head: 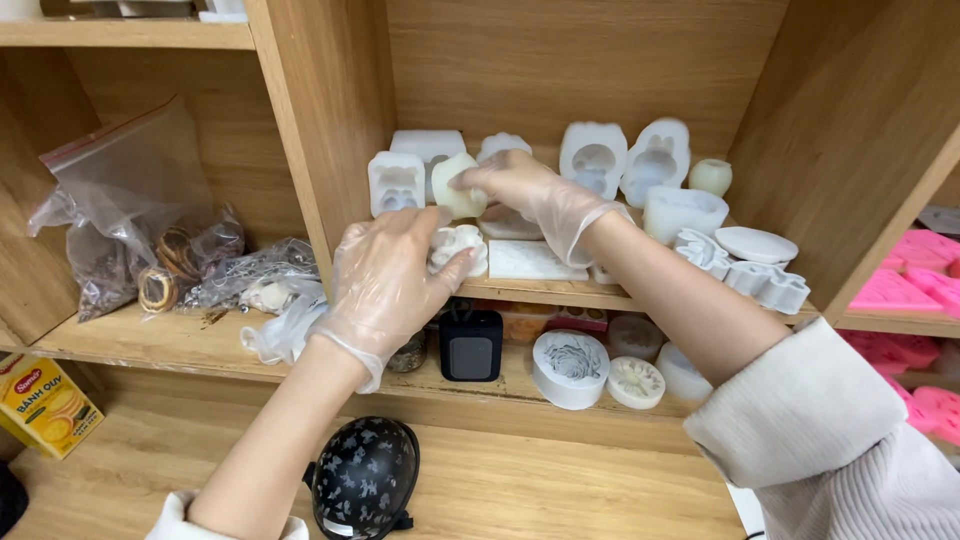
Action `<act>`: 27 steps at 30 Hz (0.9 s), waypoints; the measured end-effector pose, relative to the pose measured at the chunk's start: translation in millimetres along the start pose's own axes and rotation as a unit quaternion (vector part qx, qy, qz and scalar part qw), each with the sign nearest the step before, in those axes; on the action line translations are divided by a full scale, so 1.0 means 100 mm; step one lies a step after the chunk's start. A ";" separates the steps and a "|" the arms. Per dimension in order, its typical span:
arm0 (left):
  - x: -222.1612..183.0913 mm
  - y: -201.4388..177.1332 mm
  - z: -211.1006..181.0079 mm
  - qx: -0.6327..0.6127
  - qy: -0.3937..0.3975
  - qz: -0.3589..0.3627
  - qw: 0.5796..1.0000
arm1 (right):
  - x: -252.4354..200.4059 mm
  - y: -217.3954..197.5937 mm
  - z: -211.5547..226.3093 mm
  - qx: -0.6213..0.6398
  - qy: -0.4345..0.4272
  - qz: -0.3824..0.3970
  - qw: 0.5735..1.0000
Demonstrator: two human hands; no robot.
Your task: Preparing and assembling various silicone molds and candle components at a workstation.
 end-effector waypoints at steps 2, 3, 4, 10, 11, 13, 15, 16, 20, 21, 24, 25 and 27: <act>-0.01 0.03 -0.03 -0.014 0.028 -0.017 0.999 | -0.12 0.03 0.34 -0.262 -0.110 0.024 0.959; -0.01 0.04 -0.03 -0.011 0.027 -0.020 0.999 | -0.11 0.05 0.38 -0.262 -0.114 0.025 0.958; 0.00 0.07 0.00 -0.029 0.010 -0.008 0.999 | -0.10 0.10 0.47 -0.326 -0.148 0.036 0.933; -0.01 0.17 0.08 -0.075 -0.002 0.009 0.997 | 0.01 0.23 0.54 -0.447 -0.105 0.054 0.887; -0.02 0.15 0.07 -0.068 0.011 -0.002 0.998 | 0.01 0.22 0.55 -0.461 -0.079 0.052 0.882; -0.03 0.13 0.06 -0.063 0.020 -0.015 0.998 | -0.07 0.26 0.65 -0.465 -0.063 0.048 0.882; -0.05 0.08 0.03 -0.058 0.029 -0.029 0.997 | -0.09 0.28 0.71 -0.471 -0.047 0.043 0.880; -0.06 0.05 0.02 -0.051 0.029 -0.040 0.997 | -0.06 0.30 0.71 -0.496 -0.044 0.052 0.866; -0.11 0.02 0.02 -0.032 0.009 -0.056 0.998 | -0.07 0.32 0.80 -0.519 -0.037 0.034 0.853; -0.11 0.04 0.04 -0.032 0.010 -0.057 0.998 | -0.09 0.32 0.83 -0.519 -0.038 0.033 0.853; -0.13 0.02 0.08 -0.027 0.010 -0.084 0.996 | -0.05 0.33 0.75 -0.556 -0.014 0.072 0.828; -0.13 0.00 0.09 -0.026 0.009 -0.088 0.996 | 0.04 0.32 0.65 -0.559 -0.020 0.095 0.823; -0.15 0.00 0.09 -0.027 0.010 -0.094 0.995 | 0.14 0.25 0.53 -0.563 -0.026 0.114 0.818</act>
Point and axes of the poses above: each hand's wrist, its own x-axis towards the middle knuckle, its own y-axis out of the palm, z = x × y, the point moved 9 cm from there along x, towards the middle knuckle, and after that the axes turned 11 degrees about -y, right-handed, at the moved point
